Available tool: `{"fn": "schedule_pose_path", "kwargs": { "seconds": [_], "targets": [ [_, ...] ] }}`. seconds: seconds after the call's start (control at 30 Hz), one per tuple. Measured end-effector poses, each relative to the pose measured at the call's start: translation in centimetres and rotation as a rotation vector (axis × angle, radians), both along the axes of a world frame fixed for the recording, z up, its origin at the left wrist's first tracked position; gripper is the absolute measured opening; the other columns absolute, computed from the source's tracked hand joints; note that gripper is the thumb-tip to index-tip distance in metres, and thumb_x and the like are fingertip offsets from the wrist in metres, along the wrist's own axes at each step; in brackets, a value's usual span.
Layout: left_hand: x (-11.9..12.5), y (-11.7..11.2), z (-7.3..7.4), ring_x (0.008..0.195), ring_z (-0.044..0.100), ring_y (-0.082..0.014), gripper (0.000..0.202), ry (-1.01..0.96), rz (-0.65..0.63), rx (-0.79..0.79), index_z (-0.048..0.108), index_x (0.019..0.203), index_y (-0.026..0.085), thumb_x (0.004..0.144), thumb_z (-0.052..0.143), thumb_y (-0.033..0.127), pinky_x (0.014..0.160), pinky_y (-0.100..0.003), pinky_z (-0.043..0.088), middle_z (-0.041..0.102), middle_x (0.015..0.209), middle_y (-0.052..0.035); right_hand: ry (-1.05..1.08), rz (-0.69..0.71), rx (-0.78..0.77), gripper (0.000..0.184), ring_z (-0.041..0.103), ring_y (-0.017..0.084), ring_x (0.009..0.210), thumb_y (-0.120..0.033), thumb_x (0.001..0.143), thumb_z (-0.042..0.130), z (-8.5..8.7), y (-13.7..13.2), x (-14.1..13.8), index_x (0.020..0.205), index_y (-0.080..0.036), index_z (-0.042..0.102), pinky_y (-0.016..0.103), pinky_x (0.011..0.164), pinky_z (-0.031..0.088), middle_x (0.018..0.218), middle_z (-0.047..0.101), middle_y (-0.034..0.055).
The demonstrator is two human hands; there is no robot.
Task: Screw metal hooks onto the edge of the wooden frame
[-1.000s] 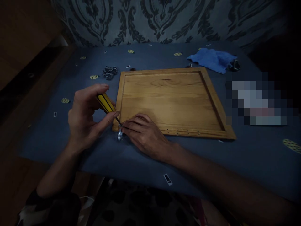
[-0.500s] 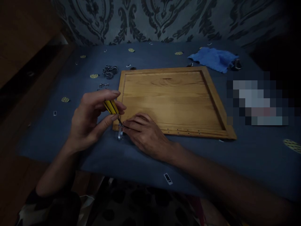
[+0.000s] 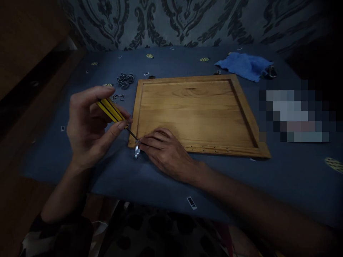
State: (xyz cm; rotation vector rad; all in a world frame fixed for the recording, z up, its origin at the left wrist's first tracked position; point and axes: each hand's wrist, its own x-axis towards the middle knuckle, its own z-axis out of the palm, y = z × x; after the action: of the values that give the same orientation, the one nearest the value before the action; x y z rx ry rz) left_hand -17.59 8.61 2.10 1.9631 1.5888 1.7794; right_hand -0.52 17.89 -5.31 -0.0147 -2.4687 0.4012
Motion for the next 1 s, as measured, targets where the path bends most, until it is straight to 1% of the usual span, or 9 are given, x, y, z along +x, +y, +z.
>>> {"fn": "schedule_pose_path", "kwargs": {
  "seconds": [0.1,0.2,0.33,0.43,0.5,0.6,0.7,0.8,1.0],
  "targets": [
    [-0.12,0.06,-0.19,0.088,0.07,-0.0158,0.055,0.027,0.006,-0.012,0.058,0.127,0.038,0.082,0.075,0.011,0.071,-0.037,0.068,0.059,0.127,0.0026,-0.003,-0.009,-0.002,0.025,0.065,0.021,0.103,-0.016,0.102,0.049,-0.04,-0.01,0.0,0.113,-0.013,0.071,0.04,0.097,0.045,0.109,0.077,0.0061],
    [-0.2,0.14,-0.41,0.087,0.071,-0.0155,0.058,0.039,-0.027,0.007,0.058,0.127,0.038,0.08,0.076,0.01,0.072,-0.036,0.068,0.059,0.129,0.0039,-0.014,-0.009,-0.009,0.025,0.064,0.021,0.104,-0.017,0.103,0.048,-0.1,0.02,-0.03,0.114,-0.014,0.071,0.04,0.097,0.045,0.11,0.076,0.0056],
    [-0.1,0.17,-0.41,0.089,0.071,-0.0142,0.056,0.033,-0.043,0.006,0.058,0.127,0.036,0.082,0.074,0.007,0.075,-0.034,0.067,0.058,0.131,0.0055,-0.006,0.002,-0.007,0.024,0.065,0.021,0.104,-0.017,0.102,0.05,-0.18,0.05,-0.06,0.113,-0.014,0.071,0.041,0.096,0.046,0.111,0.076,0.0065],
    [0.05,0.13,-0.36,0.09,0.07,-0.0127,0.055,0.032,-0.039,-0.028,0.056,0.129,0.034,0.084,0.071,0.007,0.077,-0.032,0.067,0.058,0.13,0.0045,-0.023,0.002,-0.014,0.025,0.065,0.021,0.105,-0.017,0.103,0.049,-0.19,0.03,-0.07,0.115,-0.017,0.071,0.041,0.097,0.045,0.112,0.076,0.0059],
    [0.12,0.13,-0.38,0.089,0.07,-0.0126,0.057,0.023,-0.043,-0.034,0.057,0.129,0.035,0.083,0.072,0.005,0.077,-0.031,0.067,0.058,0.13,0.0042,-0.033,-0.001,-0.017,0.026,0.065,0.021,0.106,-0.017,0.103,0.048,-0.2,0.03,-0.1,0.115,-0.019,0.071,0.041,0.097,0.045,0.113,0.076,0.0052],
    [0.12,0.18,-0.43,0.088,0.071,-0.0139,0.058,0.016,-0.055,-0.026,0.059,0.127,0.037,0.08,0.075,0.006,0.075,-0.033,0.067,0.058,0.127,0.0039,-0.011,-0.001,-0.008,0.025,0.065,0.021,0.104,-0.016,0.103,0.048,-0.26,0.05,-0.15,0.113,-0.017,0.071,0.04,0.096,0.045,0.111,0.076,0.0048],
    [0.06,0.2,-0.39,0.087,0.071,-0.0147,0.057,0.04,-0.049,-0.027,0.058,0.127,0.037,0.081,0.075,0.008,0.073,-0.035,0.068,0.058,0.126,0.0039,-0.001,-0.003,-0.012,0.024,0.064,0.021,0.104,-0.016,0.102,0.049,-0.31,0.06,-0.17,0.113,-0.016,0.071,0.04,0.096,0.045,0.11,0.076,0.0048],
    [-0.01,0.16,-0.38,0.088,0.071,-0.0149,0.055,0.045,-0.03,-0.053,0.058,0.128,0.037,0.083,0.073,0.009,0.073,-0.035,0.068,0.058,0.125,0.0037,-0.011,0.006,-0.02,0.024,0.064,0.021,0.105,-0.016,0.101,0.051,-0.32,0.06,-0.13,0.114,-0.017,0.071,0.041,0.097,0.045,0.11,0.076,0.0061],
    [-0.06,0.14,-0.59,0.089,0.071,-0.0157,0.058,0.024,-0.042,-0.041,0.058,0.127,0.039,0.08,0.076,0.01,0.073,-0.036,0.067,0.058,0.127,0.0037,-0.012,0.008,-0.02,0.024,0.064,0.021,0.104,-0.015,0.101,0.05,-0.26,0.06,-0.08,0.112,-0.014,0.072,0.042,0.096,0.045,0.109,0.076,0.0076]
  ]
}}
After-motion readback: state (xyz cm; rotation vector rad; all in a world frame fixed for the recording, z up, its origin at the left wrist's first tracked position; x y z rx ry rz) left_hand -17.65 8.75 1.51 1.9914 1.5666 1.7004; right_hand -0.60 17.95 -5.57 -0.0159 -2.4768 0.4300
